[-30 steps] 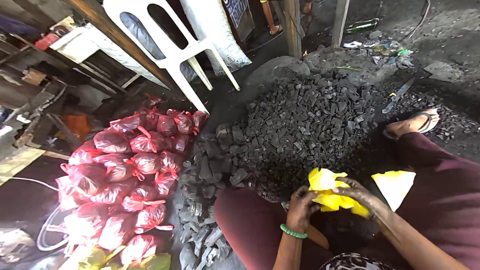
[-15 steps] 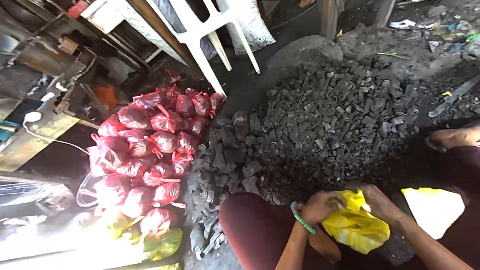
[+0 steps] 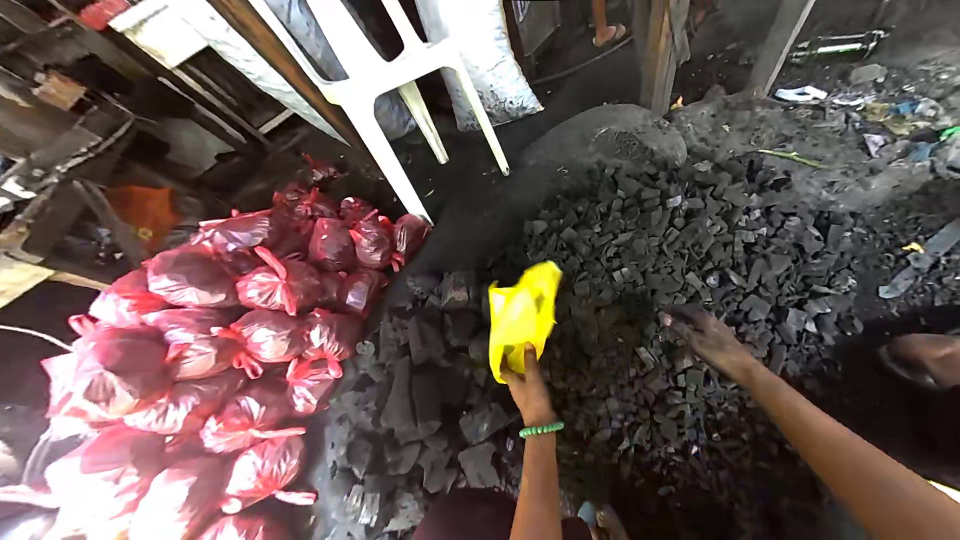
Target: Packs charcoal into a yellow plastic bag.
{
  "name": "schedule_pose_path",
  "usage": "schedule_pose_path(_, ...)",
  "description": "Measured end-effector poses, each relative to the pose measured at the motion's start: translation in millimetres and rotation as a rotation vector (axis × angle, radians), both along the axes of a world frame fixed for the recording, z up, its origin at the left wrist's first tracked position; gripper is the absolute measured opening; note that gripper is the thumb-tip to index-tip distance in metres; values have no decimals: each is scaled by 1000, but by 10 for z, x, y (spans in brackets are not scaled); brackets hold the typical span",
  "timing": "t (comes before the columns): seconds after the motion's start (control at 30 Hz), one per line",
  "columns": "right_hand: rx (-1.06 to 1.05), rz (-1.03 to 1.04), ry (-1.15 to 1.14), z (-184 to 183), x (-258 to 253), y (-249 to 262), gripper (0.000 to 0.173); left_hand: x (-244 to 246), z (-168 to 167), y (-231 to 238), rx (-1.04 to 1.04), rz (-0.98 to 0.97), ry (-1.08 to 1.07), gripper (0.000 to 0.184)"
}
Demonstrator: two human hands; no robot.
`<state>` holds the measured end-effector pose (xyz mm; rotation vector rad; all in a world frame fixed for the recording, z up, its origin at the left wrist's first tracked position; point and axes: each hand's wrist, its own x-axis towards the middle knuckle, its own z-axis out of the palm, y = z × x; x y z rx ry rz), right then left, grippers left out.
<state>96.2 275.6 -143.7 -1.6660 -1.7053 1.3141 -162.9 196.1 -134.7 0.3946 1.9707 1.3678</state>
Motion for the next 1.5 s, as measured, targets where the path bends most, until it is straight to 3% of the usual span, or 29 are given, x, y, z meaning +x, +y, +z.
schedule_pose_path(0.1, 130, 13, -253, -221, -53, 419, 45, -23, -115, 227, -160, -256, 291, 72)
schedule_pose_path(0.2, 301, 152, -448, -430, -52, 725, 50, 10, -179, 460, -409, -469, 595, 75)
schedule_pose_path(0.27, 270, 214, -570, -417, -110, 843, 59, 63, -227, 600, -547, -548, 697, 78)
schedule_pose_path(0.4, 154, 152, -617, -348, -340, 859, 69, 249, -318, 684, -687, -611, 796, 82)
schedule_pose_path(0.5, 125, 113, -586, -385, -482, 751, 60, 381, -355, 561, -636, -677, 834, 80)
schedule_pose_path(0.6, 189, 252, -640, -421, -444, 596, 46, 583, -438, 369, -512, -759, 834, 79)
schedule_pose_path(0.73, 152, 397, -631, -332, -318, 567, 50, 587, -489, 315, -308, -633, 773, 73)
schedule_pose_path(0.93, 7, 391, -614, -447, -490, 672, 77, 362, -397, 654, -565, -734, 901, 65)
schedule_pose_path(1.0, 15, 363, -620, -470, -529, 645, 79, 420, -344, 697, -638, -782, 892, 67)
schedule_pose_path(1.2, 80, 447, -659, -335, -514, 626, 69, 533, -280, 608, -534, -928, 840, 68)
schedule_pose_path(1.37, 77, 492, -709, -406, -475, 802, 81, 413, -347, 713, -566, -854, 786, 73)
schedule_pose_path(1.5, 63, 522, -733, -327, -524, 844, 76, 427, -323, 725, -594, -917, 797, 70)
